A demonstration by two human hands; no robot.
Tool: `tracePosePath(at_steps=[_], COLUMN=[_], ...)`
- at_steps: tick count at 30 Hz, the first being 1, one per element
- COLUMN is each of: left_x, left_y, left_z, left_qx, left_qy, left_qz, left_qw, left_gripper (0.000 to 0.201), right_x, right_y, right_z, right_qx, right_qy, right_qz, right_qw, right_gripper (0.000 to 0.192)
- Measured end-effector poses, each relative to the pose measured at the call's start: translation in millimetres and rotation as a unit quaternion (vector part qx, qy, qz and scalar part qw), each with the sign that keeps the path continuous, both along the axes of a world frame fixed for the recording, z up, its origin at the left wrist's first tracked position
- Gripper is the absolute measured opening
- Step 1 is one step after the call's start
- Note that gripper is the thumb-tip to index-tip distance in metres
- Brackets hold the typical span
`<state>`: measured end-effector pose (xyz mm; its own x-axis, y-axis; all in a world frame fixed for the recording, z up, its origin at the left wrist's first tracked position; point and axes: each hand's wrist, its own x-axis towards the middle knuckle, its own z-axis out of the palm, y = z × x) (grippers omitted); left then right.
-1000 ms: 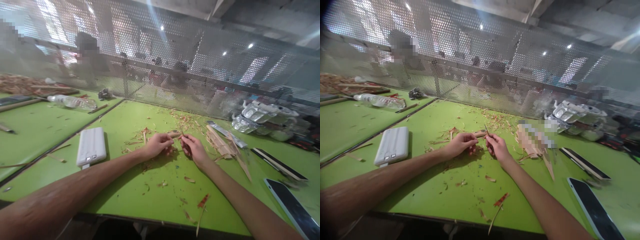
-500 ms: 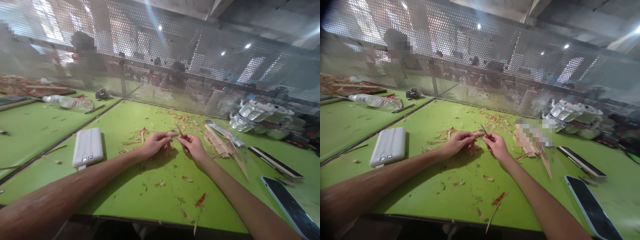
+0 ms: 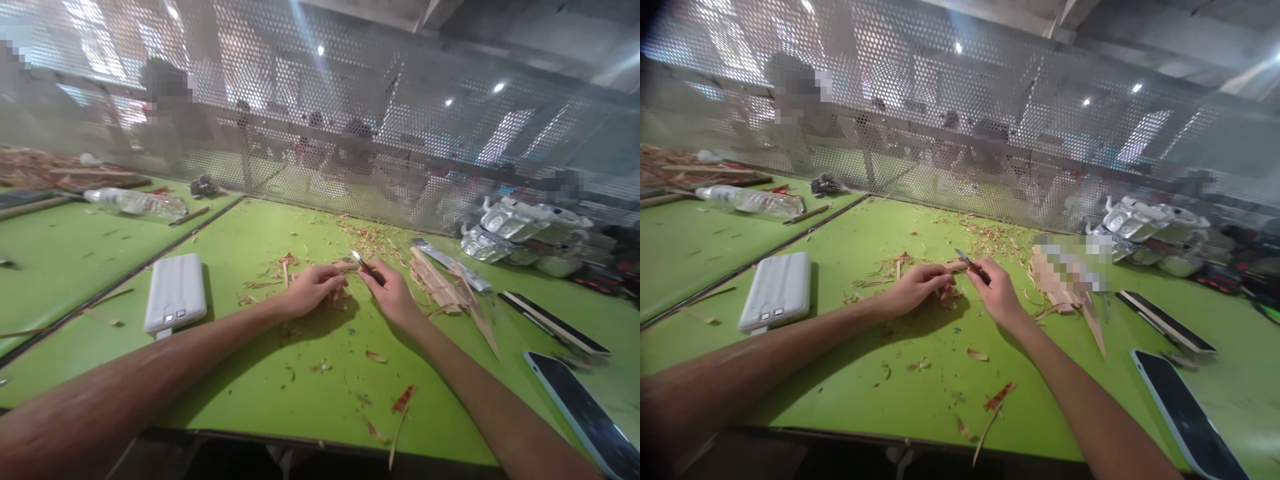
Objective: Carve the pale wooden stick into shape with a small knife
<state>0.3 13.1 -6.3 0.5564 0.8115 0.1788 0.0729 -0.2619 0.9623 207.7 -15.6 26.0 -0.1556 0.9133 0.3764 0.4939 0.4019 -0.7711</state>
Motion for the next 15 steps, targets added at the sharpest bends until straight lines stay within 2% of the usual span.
tracePosePath(at_steps=[7, 11, 15], left_x=[1.3, 1.9, 3.0], left_y=[5.5, 3.8, 2.1], left_z=[-6.8, -6.0, -3.9], left_qx=[-0.018, -0.014, -0.020], left_qy=[-0.031, -0.019, -0.010], left_qz=[0.054, 0.036, 0.008], left_qw=[0.998, 0.999, 1.000], left_gripper=[0.031, 0.025, 0.021], right_x=[0.2, 2.1, 2.7], right_y=[-0.5, 1.6, 3.0], right_z=[2.4, -0.5, -2.1], right_qx=[-0.001, -0.016, 0.001], right_qy=[-0.016, -0.009, -0.005], right_qz=[0.034, 0.042, 0.036], right_qw=[0.999, 0.999, 0.999], right_gripper=[0.013, 0.011, 0.015])
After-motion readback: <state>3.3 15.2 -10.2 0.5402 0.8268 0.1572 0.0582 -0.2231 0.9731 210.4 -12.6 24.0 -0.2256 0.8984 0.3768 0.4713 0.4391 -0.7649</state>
